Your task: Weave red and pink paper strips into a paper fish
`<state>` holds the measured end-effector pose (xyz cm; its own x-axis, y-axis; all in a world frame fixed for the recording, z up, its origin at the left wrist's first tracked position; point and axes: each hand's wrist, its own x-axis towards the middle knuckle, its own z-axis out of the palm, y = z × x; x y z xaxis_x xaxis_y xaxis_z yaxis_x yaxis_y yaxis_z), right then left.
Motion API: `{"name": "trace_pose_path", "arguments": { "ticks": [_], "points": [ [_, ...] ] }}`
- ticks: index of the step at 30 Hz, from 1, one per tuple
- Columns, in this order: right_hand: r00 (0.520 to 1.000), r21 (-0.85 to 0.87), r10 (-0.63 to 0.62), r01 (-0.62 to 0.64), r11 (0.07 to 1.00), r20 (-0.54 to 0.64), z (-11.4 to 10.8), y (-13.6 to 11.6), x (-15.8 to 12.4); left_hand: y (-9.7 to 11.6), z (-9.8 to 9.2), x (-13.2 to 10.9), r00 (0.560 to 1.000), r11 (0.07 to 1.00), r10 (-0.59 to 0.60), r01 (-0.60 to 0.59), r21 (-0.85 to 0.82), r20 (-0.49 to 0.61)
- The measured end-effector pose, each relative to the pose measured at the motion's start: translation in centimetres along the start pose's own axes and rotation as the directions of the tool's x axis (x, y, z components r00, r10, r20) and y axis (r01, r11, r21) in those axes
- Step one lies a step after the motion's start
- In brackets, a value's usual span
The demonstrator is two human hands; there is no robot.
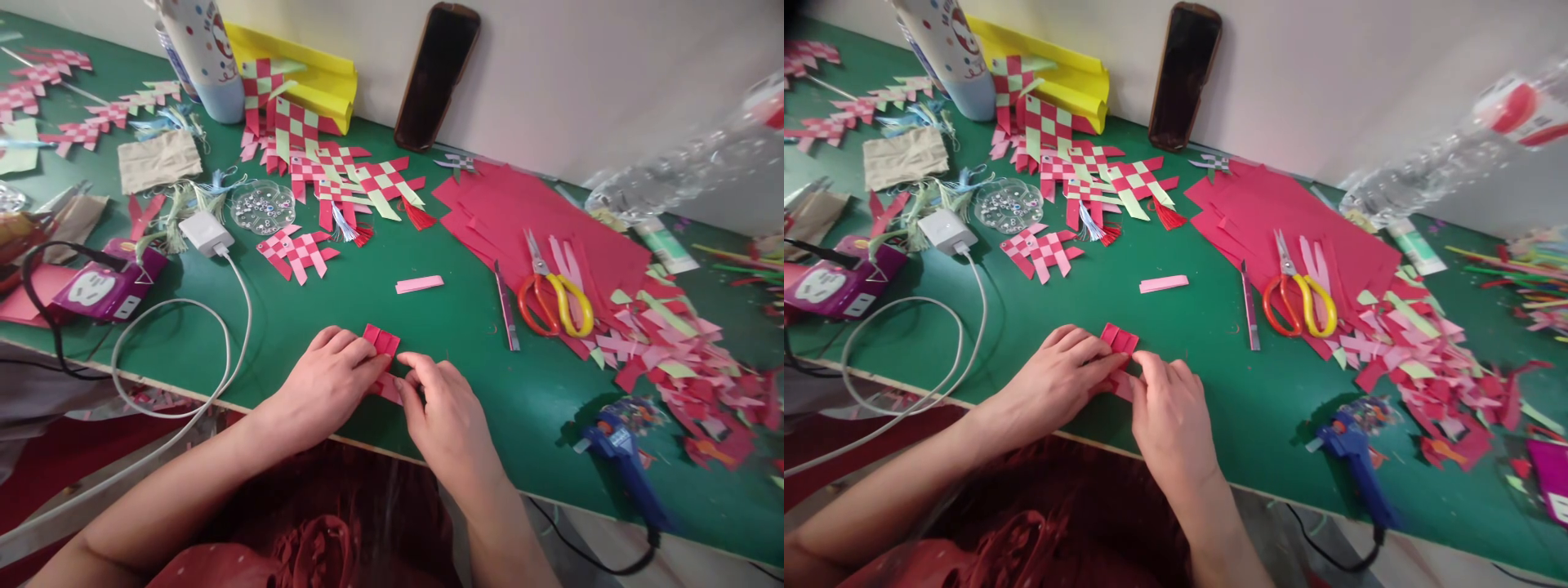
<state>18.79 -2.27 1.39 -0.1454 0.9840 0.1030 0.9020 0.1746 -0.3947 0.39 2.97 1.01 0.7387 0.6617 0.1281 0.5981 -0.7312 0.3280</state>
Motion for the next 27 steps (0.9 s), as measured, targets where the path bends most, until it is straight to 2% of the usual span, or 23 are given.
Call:
{"name": "trace_pose_path", "arguments": {
  "ticks": [6,8,11,13,17,23,25,27],
  "points": [
    [0.999,0.016,0.031,-0.030,0.999,-0.017,0.0,0.9,-0.6,-0.1,0.1,-0.2,1.000,1.000,0.007,-0.007,0.002,0.007],
    [0.998,0.020,0.024,-0.023,1.000,-0.055,-0.2,1.2,-0.8,-0.1,0.2,-0.2,1.000,1.000,0.009,-0.009,0.006,0.014],
    [0.981,0.022,-0.047,0.052,0.998,-0.190,-0.8,1.0,-1.2,-0.2,0.3,-0.2,1.000,1.000,0.009,-0.009,0.002,0.002],
    [0.965,0.020,-0.122,0.130,0.991,-0.232,-1.0,0.5,-1.3,-0.2,0.3,-0.2,1.000,1.000,0.009,-0.009,-0.011,-0.011],
    [0.963,-0.037,-0.239,0.236,0.971,-0.126,-0.8,-0.3,-1.6,-0.1,0.2,-0.2,1.000,1.000,0.003,-0.003,-0.017,-0.003],
    [0.960,-0.138,-0.278,0.273,0.952,-0.023,0.0,0.5,-1.8,-0.2,0.1,0.0,1.000,0.999,0.012,-0.011,-0.030,0.013],
    [0.960,-0.141,-0.282,0.278,0.950,-0.007,0.0,0.6,-1.8,-0.8,-0.2,-0.4,0.998,0.996,0.046,-0.050,-0.073,-0.049],
    [0.959,-0.138,-0.282,0.279,0.950,-0.003,0.0,0.6,-1.8,-1.4,-0.6,-1.2,0.985,0.991,0.044,-0.063,-0.115,-0.167]
  ]
}}
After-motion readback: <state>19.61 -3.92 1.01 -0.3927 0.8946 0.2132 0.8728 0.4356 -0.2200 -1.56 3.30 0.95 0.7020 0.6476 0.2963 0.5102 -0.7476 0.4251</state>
